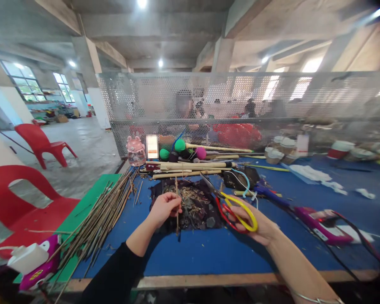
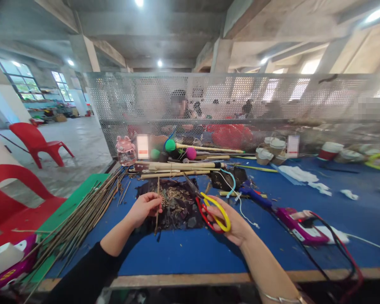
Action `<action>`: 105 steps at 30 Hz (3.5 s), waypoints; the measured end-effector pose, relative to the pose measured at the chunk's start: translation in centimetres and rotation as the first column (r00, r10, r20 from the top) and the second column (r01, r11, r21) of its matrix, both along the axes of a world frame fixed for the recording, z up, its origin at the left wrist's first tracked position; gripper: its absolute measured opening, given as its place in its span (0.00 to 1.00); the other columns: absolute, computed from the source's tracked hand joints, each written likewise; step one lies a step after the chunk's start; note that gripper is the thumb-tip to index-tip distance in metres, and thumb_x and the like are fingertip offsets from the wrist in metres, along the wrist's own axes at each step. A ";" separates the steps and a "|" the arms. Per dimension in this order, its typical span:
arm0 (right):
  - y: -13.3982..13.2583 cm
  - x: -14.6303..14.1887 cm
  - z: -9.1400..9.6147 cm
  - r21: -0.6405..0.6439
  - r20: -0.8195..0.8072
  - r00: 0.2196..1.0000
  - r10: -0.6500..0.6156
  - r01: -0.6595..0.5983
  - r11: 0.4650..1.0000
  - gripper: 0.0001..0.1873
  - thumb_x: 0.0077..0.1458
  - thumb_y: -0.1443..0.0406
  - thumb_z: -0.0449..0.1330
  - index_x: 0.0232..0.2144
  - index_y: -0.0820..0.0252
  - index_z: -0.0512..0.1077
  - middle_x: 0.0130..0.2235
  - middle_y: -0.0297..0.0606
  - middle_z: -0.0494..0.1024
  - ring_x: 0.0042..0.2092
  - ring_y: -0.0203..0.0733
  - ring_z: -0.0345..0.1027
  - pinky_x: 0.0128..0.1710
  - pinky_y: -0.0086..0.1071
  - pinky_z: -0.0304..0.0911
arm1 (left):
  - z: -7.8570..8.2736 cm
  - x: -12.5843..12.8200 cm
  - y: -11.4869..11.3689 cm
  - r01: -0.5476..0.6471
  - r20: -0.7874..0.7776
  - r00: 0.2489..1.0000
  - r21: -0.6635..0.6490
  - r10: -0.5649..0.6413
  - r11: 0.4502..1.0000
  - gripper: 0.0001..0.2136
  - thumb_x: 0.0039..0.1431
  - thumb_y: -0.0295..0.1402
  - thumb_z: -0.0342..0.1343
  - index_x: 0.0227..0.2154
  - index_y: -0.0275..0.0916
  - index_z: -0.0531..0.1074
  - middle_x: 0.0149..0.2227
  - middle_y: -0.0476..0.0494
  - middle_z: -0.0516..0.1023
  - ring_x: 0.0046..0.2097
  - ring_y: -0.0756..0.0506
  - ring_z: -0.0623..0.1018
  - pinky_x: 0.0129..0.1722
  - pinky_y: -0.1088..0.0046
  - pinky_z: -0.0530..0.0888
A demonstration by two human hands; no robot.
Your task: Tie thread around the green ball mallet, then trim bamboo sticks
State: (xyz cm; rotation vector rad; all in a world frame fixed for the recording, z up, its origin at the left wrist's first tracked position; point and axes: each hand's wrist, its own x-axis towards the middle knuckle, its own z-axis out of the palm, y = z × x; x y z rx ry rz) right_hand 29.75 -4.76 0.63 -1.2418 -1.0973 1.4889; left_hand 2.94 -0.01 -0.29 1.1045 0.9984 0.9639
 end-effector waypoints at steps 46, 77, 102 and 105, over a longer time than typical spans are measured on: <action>7.0 -10.8 -3.3 0.326 -0.104 0.994 -0.035 0.067 0.943 0.22 0.38 0.66 0.64 0.37 0.58 0.60 0.23 0.23 0.64 0.19 0.27 0.58 0.18 0.24 0.59 | -1.5 2.3 -0.2 0.096 -0.070 0.993 -0.044 -0.099 0.994 0.17 0.43 0.43 0.61 0.29 0.36 0.66 0.22 0.53 0.68 0.23 0.54 0.71 0.19 0.82 0.63; 5.5 -9.2 -3.6 0.532 0.531 0.837 -0.137 -0.203 0.822 0.33 0.39 0.57 0.67 0.48 0.57 0.64 0.40 0.38 0.74 0.38 0.41 0.67 0.39 0.33 0.62 | -0.6 2.0 0.1 -0.218 0.225 0.951 0.006 0.211 0.976 0.15 0.41 0.38 0.63 0.28 0.38 0.64 0.23 0.56 0.68 0.24 0.55 0.68 0.25 0.81 0.68; 4.9 -9.7 -2.9 0.575 0.588 0.798 -0.130 -0.300 0.761 0.35 0.40 0.55 0.65 0.50 0.61 0.60 0.49 0.48 0.67 0.50 0.49 0.61 0.50 0.44 0.57 | -0.8 2.1 0.0 -0.224 0.230 0.954 0.113 0.193 0.968 0.15 0.41 0.34 0.64 0.26 0.38 0.62 0.25 0.53 0.71 0.26 0.54 0.70 0.30 0.78 0.68; 4.9 -9.9 -2.9 0.591 0.578 0.805 -0.131 -0.302 0.748 0.36 0.40 0.54 0.65 0.50 0.62 0.60 0.49 0.49 0.66 0.51 0.50 0.60 0.51 0.45 0.56 | -1.2 2.2 0.0 -0.209 0.209 0.961 0.110 0.183 0.972 0.15 0.40 0.34 0.64 0.30 0.36 0.67 0.28 0.49 0.74 0.31 0.51 0.73 0.35 0.75 0.69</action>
